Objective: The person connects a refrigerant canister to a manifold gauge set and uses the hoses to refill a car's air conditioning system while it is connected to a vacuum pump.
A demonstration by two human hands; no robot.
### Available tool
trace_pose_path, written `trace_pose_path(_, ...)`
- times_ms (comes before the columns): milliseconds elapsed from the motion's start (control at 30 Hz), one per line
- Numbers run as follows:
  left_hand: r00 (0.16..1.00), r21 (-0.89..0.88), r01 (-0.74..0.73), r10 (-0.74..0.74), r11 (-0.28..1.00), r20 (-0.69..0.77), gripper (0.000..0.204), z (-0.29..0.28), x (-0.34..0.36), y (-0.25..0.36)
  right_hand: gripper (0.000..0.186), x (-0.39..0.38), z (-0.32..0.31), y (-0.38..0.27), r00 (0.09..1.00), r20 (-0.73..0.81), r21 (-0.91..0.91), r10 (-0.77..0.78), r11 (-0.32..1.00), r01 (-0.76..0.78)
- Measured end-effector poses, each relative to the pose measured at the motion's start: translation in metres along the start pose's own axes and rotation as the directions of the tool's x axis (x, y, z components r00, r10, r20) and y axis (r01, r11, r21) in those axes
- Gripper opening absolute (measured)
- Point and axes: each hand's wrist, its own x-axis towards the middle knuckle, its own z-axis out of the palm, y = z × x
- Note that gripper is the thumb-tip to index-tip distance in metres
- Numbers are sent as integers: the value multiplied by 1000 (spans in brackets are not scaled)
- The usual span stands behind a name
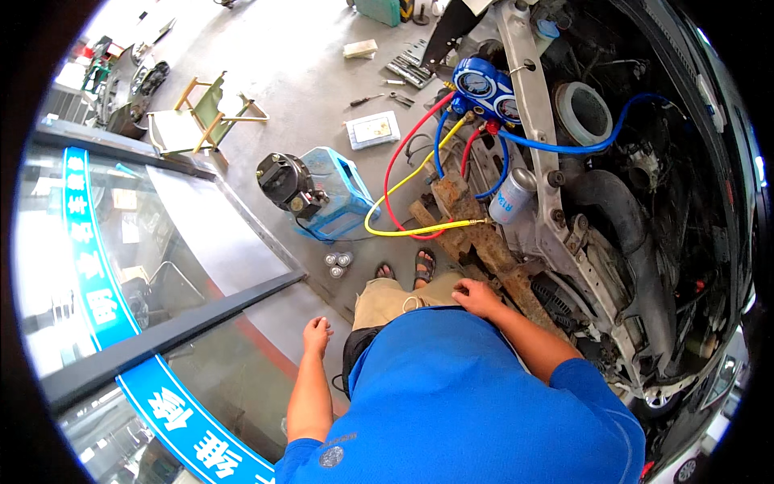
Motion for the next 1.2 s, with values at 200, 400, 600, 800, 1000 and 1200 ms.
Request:
trace_pose_path(200,993,79,-28,19,996,115,32,-8,43,26,44,-5,-17,-39,882,-464,268,81,962,53)
trace_pose_path(400,958,214,-220,169,952,234,31,-16,89,100,77,37,-65,-43,492,-795,358,355,929,-91)
trace_pose_path(600,850,437,-501,329,747,411,34,-9,89,187,72,87,-95,-42,438,-802,428,405,902,-51)
trace_pose_path(800,618,289,-748,468,597,632,38,31,33,253,68,77,-86,-128,353,-922,-71,-160,965,252)
trace_pose_path(1000,255,-68,-855,529,515,809,83,59,-61,306,73,41,-63,-246,468,-821,-151,-326,916,372)
trace_pose_path(1200,239,26,-937,586,348,774,60,63,-103,331,82,30,-49,-283,626,-767,89,-143,942,323)
